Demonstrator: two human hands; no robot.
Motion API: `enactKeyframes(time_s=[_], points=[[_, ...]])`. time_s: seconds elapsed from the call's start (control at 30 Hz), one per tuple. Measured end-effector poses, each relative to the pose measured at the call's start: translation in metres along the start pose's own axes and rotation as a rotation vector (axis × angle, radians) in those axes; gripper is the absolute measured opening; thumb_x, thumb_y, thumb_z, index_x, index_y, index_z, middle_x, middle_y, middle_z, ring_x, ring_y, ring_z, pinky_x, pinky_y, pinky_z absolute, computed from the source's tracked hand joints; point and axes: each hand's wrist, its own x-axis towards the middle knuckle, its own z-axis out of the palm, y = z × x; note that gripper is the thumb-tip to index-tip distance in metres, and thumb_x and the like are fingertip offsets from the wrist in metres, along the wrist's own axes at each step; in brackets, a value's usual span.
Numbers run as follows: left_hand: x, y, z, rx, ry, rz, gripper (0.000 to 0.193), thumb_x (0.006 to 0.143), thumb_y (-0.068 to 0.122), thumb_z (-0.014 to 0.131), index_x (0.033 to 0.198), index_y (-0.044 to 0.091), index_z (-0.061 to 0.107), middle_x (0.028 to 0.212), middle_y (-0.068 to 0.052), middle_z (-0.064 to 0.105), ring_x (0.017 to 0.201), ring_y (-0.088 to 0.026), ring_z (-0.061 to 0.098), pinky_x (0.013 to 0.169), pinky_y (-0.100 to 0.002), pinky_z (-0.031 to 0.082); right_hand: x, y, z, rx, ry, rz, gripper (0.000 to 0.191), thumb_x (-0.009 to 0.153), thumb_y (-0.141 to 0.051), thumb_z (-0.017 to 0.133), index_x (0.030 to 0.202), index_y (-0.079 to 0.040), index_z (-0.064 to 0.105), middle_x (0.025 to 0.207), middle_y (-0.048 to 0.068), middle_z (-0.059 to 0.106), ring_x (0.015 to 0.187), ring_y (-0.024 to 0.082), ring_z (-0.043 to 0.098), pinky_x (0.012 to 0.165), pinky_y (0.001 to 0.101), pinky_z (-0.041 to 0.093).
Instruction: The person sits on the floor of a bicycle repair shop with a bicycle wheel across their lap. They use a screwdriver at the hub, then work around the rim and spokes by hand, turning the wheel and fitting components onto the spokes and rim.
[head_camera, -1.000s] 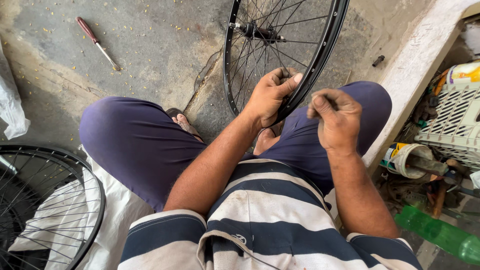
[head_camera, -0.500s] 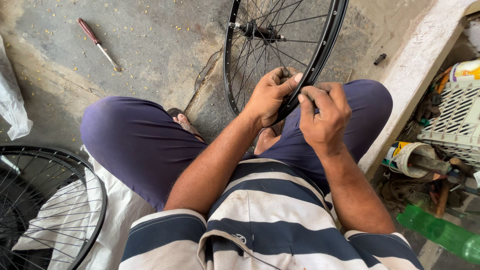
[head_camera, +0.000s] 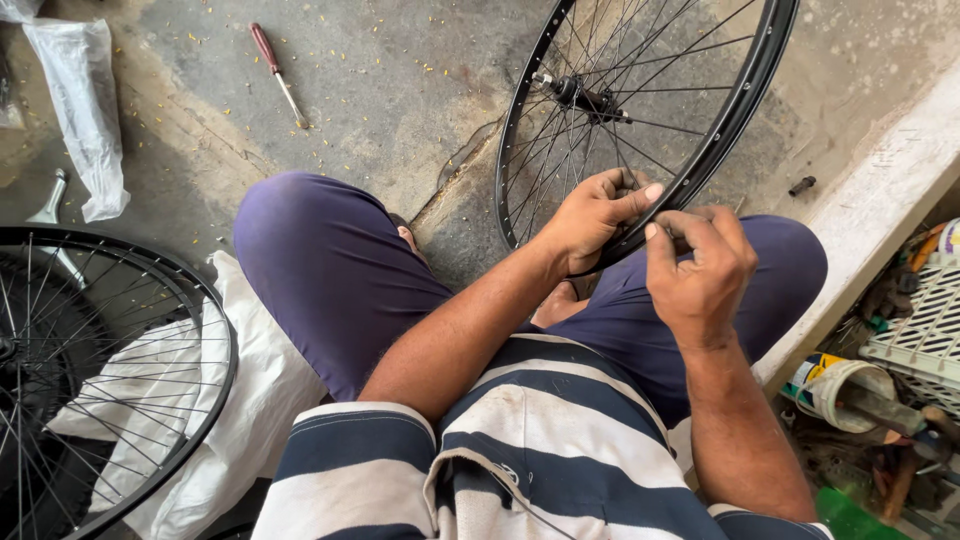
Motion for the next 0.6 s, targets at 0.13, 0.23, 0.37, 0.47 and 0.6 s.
enactKeyframes(time_s=[0.13, 0.23, 0.37, 0.47, 0.6], points=[[0.002, -0.003, -0.001, 0.015, -0.021, 0.03, 0.031, 0.096, 0.017, 0.074, 0.114, -0.003, 0.058, 0.094, -0.009, 0.068, 0.08, -0.014, 0.067, 0.071, -0.028, 0.058, -0.001, 0.001, 0.003, -0.108, 0.059, -0.115, 0.011, 0.091, 0.002, 0.08, 0.1, 0.0, 0.073, 0.101, 0.013, 0.065, 0.09, 0.025, 0.069, 0.074, 0.0372, 0.057], [0.002, -0.005, -0.003, 0.011, -0.037, 0.031, 0.029, 0.098, 0.015, 0.073, 0.115, -0.003, 0.057, 0.095, -0.01, 0.068, 0.081, -0.014, 0.067, 0.073, -0.028, 0.058, -0.003, 0.002, 0.008, 0.003, 0.062, -0.024, 0.01, 0.093, 0.003, 0.077, 0.101, 0.0, 0.072, 0.1, 0.012, 0.065, 0.084, 0.02, 0.07, 0.07, 0.0335, 0.059], [-0.001, -0.002, -0.008, -0.044, -0.095, 0.023, 0.033, 0.096, 0.012, 0.072, 0.122, -0.001, 0.057, 0.1, -0.007, 0.068, 0.087, -0.012, 0.068, 0.079, -0.026, 0.057, -0.003, 0.002, 0.01, -0.12, 0.137, -0.123, 0.014, 0.094, 0.002, 0.078, 0.106, -0.001, 0.072, 0.103, 0.013, 0.063, 0.087, 0.023, 0.068, 0.071, 0.0333, 0.058], [-0.003, 0.003, -0.011, -0.066, -0.157, 0.015, 0.038, 0.096, 0.01, 0.073, 0.128, -0.001, 0.055, 0.103, -0.007, 0.067, 0.092, -0.012, 0.068, 0.085, -0.026, 0.057, -0.001, 0.004, 0.008, -0.304, 0.122, -0.231, 0.013, 0.096, -0.001, 0.08, 0.107, -0.001, 0.073, 0.101, 0.01, 0.065, 0.088, 0.025, 0.068, 0.07, 0.0349, 0.056], [0.001, 0.001, -0.008, 0.089, -0.068, 0.058, 0.038, 0.099, 0.012, 0.072, 0.128, -0.005, 0.055, 0.103, -0.008, 0.068, 0.088, -0.012, 0.066, 0.078, -0.026, 0.055, 0.0, 0.007, 0.003, -0.184, 0.041, -0.151, 0.014, 0.097, -0.006, 0.075, 0.109, -0.001, 0.072, 0.103, 0.012, 0.065, 0.085, 0.023, 0.069, 0.071, 0.0344, 0.058]])
